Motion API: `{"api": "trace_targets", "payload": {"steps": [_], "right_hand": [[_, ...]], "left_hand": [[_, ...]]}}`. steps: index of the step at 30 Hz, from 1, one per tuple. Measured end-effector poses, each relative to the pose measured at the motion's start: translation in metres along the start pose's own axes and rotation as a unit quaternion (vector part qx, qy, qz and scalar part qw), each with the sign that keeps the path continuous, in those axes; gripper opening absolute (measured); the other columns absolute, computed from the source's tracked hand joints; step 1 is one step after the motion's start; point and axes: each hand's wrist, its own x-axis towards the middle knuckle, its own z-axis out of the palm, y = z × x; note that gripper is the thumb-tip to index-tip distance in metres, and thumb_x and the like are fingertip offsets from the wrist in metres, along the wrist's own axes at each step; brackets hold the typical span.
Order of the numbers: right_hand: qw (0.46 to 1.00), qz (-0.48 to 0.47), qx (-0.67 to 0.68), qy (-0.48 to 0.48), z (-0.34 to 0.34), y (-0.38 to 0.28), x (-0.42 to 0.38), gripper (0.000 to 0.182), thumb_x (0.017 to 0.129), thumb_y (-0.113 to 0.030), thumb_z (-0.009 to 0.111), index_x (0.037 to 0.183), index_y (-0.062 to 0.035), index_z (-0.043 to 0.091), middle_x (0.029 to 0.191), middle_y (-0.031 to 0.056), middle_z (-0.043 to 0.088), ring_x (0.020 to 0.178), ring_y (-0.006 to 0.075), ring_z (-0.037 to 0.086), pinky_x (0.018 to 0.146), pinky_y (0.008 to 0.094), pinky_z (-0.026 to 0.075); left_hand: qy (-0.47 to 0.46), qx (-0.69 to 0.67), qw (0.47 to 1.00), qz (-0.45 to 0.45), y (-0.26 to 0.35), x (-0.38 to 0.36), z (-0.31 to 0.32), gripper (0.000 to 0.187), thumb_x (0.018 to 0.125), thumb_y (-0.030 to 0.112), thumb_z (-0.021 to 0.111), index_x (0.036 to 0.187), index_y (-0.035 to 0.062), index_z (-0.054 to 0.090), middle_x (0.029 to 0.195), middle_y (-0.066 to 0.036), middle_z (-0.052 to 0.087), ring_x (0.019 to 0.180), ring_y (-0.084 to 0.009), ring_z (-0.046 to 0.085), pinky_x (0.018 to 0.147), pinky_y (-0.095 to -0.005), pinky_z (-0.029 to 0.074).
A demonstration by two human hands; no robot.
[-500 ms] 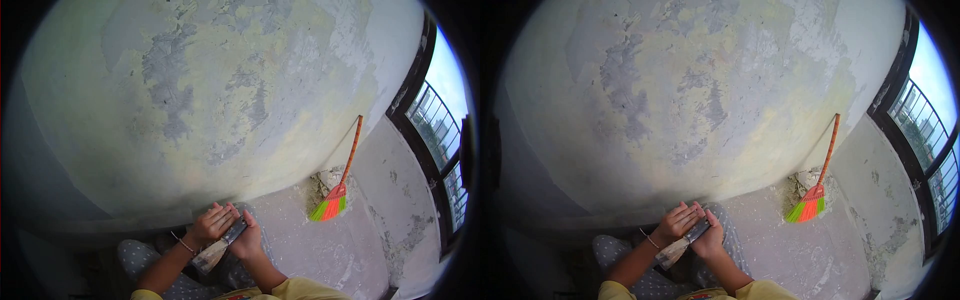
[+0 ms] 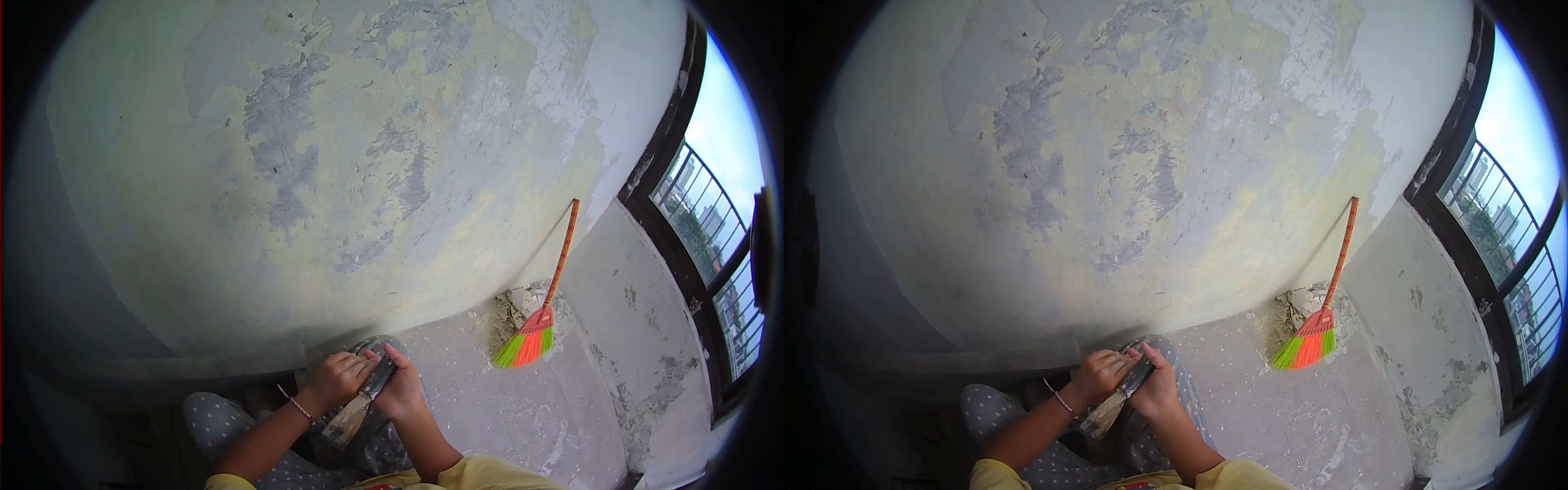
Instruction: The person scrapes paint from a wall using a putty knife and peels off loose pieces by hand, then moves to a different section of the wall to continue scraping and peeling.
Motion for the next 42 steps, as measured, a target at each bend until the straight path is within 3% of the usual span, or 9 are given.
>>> {"api": "trace_targets", "payload": {"steps": [6, 14, 20, 24, 33, 36, 39, 41, 42], "right_hand": [[0.999, 0.007, 0.044, -0.026, 0.004, 0.003, -0.004, 0.031, 0.092, -0.027, 0.06, 0.105, -0.0007, 0.054, 0.102, 0.0141, 0.066, 0.095, 0.028, 0.066, 0.092, 0.0414, 0.051], [0.991, 0.021, 0.013, -0.132, 0.029, 0.008, -0.018, 0.032, 0.096, -0.028, 0.048, 0.108, 0.0013, 0.053, 0.139, 0.0267, 0.049, 0.126, 0.0347, 0.051, 0.11, 0.0453, 0.038], [0.994, -0.006, 0.045, -0.096, 0.008, 0.009, -0.007, 0.036, 0.099, -0.029, 0.041, 0.118, -0.0004, 0.05, 0.141, 0.0301, 0.046, 0.13, 0.0403, 0.047, 0.111, 0.05, 0.036], [0.989, -0.001, 0.047, -0.142, 0.016, 0.004, -0.013, 0.034, 0.099, -0.028, 0.044, 0.119, -0.0008, 0.048, 0.143, 0.0304, 0.043, 0.131, 0.041, 0.045, 0.111, 0.0498, 0.036], [0.98, -0.112, 0.103, -0.127, 0.013, -0.009, -0.009, 0.035, 0.1, -0.029, 0.042, 0.12, -0.002, 0.049, 0.144, 0.027, 0.044, 0.136, 0.048, 0.038, 0.11, 0.0525, 0.036], [0.98, -0.138, 0.089, -0.113, 0.014, -0.009, -0.008, 0.03, 0.099, -0.029, 0.045, 0.114, -0.0038, 0.052, 0.139, 0.0238, 0.051, 0.135, 0.0457, 0.04, 0.108, 0.0507, 0.038], [0.976, -0.186, 0.091, -0.069, 0.02, -0.025, -0.004, 0.023, 0.099, -0.029, 0.052, 0.107, -0.0077, 0.054, 0.13, 0.0166, 0.06, 0.123, 0.0377, 0.055, 0.105, 0.047, 0.041], [0.955, -0.278, 0.088, -0.053, 0.046, -0.048, -0.014, 0.025, 0.097, -0.034, 0.059, 0.089, -0.0099, 0.062, 0.118, 0.0086, 0.067, 0.089, 0.0218, 0.067, 0.088, 0.0394, 0.053], [0.952, -0.289, 0.081, -0.053, 0.059, -0.061, -0.022, 0.025, 0.097, -0.034, 0.059, 0.089, -0.0099, 0.062, 0.118, 0.0086, 0.067, 0.089, 0.0218, 0.067, 0.088, 0.0394, 0.053]], "left_hand": [[0.005, 0.062, 0.998, 0.019, 0.01, 0.008, -0.014, 0.032, 0.079, 0.014, 0.06, 0.107, 0.0017, 0.069, 0.105, -0.011, 0.071, 0.095, -0.0224, 0.069, 0.087, -0.0368, 0.052], [0.029, 0.064, 0.997, 0.035, 0.002, 0.005, -0.008, 0.031, 0.084, 0.01, 0.058, 0.112, 0.0032, 0.069, 0.114, -0.009, 0.07, 0.109, -0.0203, 0.066, 0.095, -0.035, 0.052], [0.046, 0.083, 0.992, 0.08, -0.002, 0.001, -0.01, 0.029, 0.083, 0.009, 0.061, 0.11, 0.0049, 0.07, 0.119, -0.006, 0.069, 0.113, -0.0192, 0.064, 0.097, -0.0341, 0.052], [0.055, 0.111, 0.989, 0.08, 0.002, 0.003, -0.018, 0.026, 0.083, 0.011, 0.063, 0.109, 0.0113, 0.07, 0.119, -0.005, 0.068, 0.114, -0.0185, 0.064, 0.098, -0.0333, 0.051], [0.114, 0.081, 0.987, 0.084, 0.011, 0.004, -0.021, 0.023, 0.081, 0.013, 0.065, 0.102, 0.0134, 0.072, 0.107, -0.001, 0.07, 0.109, -0.0169, 0.065, 0.095, -0.0334, 0.052], [0.109, 0.076, 0.988, 0.08, 0.009, 0.001, -0.017, 0.022, 0.081, 0.013, 0.065, 0.102, 0.0124, 0.071, 0.101, -0.002, 0.071, 0.097, -0.0181, 0.068, 0.09, -0.034, 0.054], [0.077, 0.023, 0.996, 0.041, 0.006, 0.007, -0.018, 0.023, 0.081, 0.015, 0.066, 0.103, 0.0104, 0.071, 0.097, -0.004, 0.071, 0.084, -0.0193, 0.069, 0.079, -0.0348, 0.055], [0.108, 0.008, 0.994, -0.033, 0.005, 0.015, -0.029, 0.026, 0.08, 0.013, 0.067, 0.105, 0.0092, 0.069, 0.096, -0.004, 0.071, 0.074, -0.0204, 0.067, 0.069, -0.035, 0.053], [0.117, 0.0, 0.993, -0.028, -0.001, 0.016, -0.031, 0.026, 0.08, 0.013, 0.067, 0.105, 0.0092, 0.069, 0.096, -0.004, 0.071, 0.074, -0.0204, 0.067, 0.069, -0.035, 0.053]]}}
